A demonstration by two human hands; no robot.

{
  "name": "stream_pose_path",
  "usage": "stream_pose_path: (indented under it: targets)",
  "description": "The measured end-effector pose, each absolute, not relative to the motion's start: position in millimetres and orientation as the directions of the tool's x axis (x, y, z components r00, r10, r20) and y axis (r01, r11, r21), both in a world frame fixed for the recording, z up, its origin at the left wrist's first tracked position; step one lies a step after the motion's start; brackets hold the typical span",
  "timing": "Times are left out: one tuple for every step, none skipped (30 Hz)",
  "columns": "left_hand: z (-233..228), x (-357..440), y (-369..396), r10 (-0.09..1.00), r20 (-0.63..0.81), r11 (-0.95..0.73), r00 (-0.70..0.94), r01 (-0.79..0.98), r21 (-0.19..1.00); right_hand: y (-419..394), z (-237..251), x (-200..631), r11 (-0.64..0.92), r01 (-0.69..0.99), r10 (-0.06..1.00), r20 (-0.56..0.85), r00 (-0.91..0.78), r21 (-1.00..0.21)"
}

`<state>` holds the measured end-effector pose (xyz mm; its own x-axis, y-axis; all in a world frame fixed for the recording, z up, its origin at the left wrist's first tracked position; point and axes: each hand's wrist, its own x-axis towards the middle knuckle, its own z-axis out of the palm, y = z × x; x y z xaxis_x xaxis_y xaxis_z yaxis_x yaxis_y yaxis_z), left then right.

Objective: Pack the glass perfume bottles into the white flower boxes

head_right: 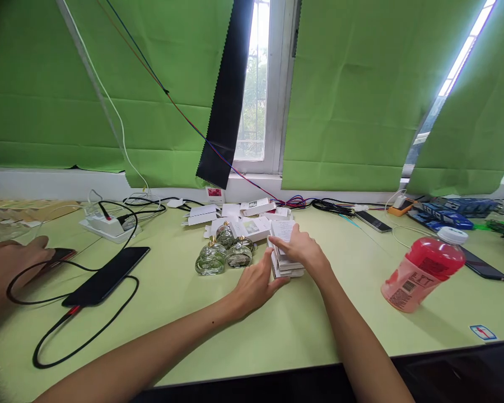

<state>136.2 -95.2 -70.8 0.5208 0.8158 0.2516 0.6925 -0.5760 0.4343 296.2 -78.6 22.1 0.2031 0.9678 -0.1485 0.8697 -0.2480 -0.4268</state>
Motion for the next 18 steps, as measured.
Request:
stream_pose_path:
  targets:
    - [-71.7,137.3,-93.9,0.816,0.262,-0.576,0.515,0.687,0.443,-78.2,21.1,295.0,-0.244,0.867,0.969,-0.137,0.205,-0.433]
    - [-72.6,138.1,-92.7,0.815,0.273,-0.578,0.511,0.678,0.455,-77.8,20.0,294.0,-0.239,0.867,0.971,-0.122,0.206,-0.437]
    - [-73.4,138.7,-91.6,0.813,0.286,-0.580,0.507,0.667,0.467,-77.4,19.0,293.1,-0.233,0.868,0.972,-0.104,0.209,-0.438]
    - [-74.2,139.2,-90.7,0.811,0.298,-0.583,0.503,0.656,0.479,-77.0,17.9,292.5,-0.226,0.872,0.974,-0.083,0.211,-0.435]
    - [-74.9,139.5,-89.7,0.810,0.308,-0.585,0.500,0.645,0.492,-76.5,16.8,291.9,-0.217,0.878,0.975,-0.059,0.213,-0.427]
    - [-75.5,139.7,-88.8,0.809,0.315,-0.586,0.497,0.635,0.503,-75.8,15.7,291.6,-0.209,0.885,0.976,-0.036,0.214,-0.416]
    - [-75.9,139.8,-88.0,0.808,0.321,-0.587,0.495,0.625,0.514,-75.0,14.4,291.4,-0.200,0.892,0.977,-0.012,0.213,-0.406]
    - [-76.3,139.8,-87.2,0.805,0.327,-0.590,0.494,0.614,0.524,-74.0,12.8,291.3,-0.186,0.898,0.978,0.010,0.207,-0.399]
    - [-76.7,139.8,-86.4,0.803,0.334,-0.593,0.494,0.603,0.534,-72.8,11.0,291.5,-0.170,0.902,0.980,0.031,0.199,-0.397]
    - [-77.0,139.7,-85.7,0.801,0.339,-0.595,0.494,0.592,0.543,-71.5,9.0,291.7,-0.154,0.903,0.981,0.051,0.190,-0.401]
    - [-77.2,139.6,-85.3,0.800,0.342,-0.595,0.493,0.583,0.553,-70.1,6.8,292.1,-0.138,0.903,0.981,0.069,0.181,-0.407]
    - [-77.4,139.5,-85.0,0.800,0.343,-0.594,0.492,0.576,0.561,-68.8,4.6,292.6,-0.124,0.901,0.981,0.087,0.175,-0.416]
    - [-77.6,139.3,-84.9,0.803,0.342,-0.590,0.488,0.574,0.568,-67.5,2.4,293.1,-0.114,0.898,0.980,0.102,0.173,-0.425]
    - [-77.8,139.1,-84.9,0.806,0.341,-0.587,0.485,0.574,0.571,-66.3,0.5,293.6,-0.106,0.894,0.978,0.115,0.172,-0.434]
    - [-78.1,138.8,-85.1,0.807,0.344,-0.586,0.480,0.576,0.570,-65.4,-1.3,294.1,-0.099,0.890,0.977,0.126,0.171,-0.445]
    - [-78.4,138.6,-85.3,0.807,0.351,-0.587,0.476,0.579,0.565,-64.6,-2.7,294.6,-0.088,0.884,0.976,0.136,0.168,-0.458]
    - [-78.8,138.2,-85.5,0.805,0.362,-0.591,0.469,0.583,0.558,-64.0,-3.8,295.1,-0.076,0.878,0.976,0.146,0.163,-0.472]
    - [-79.5,137.9,-85.7,0.803,0.377,-0.595,0.461,0.589,0.547,-63.6,-4.7,295.5,-0.063,0.872,0.975,0.155,0.157,-0.486]
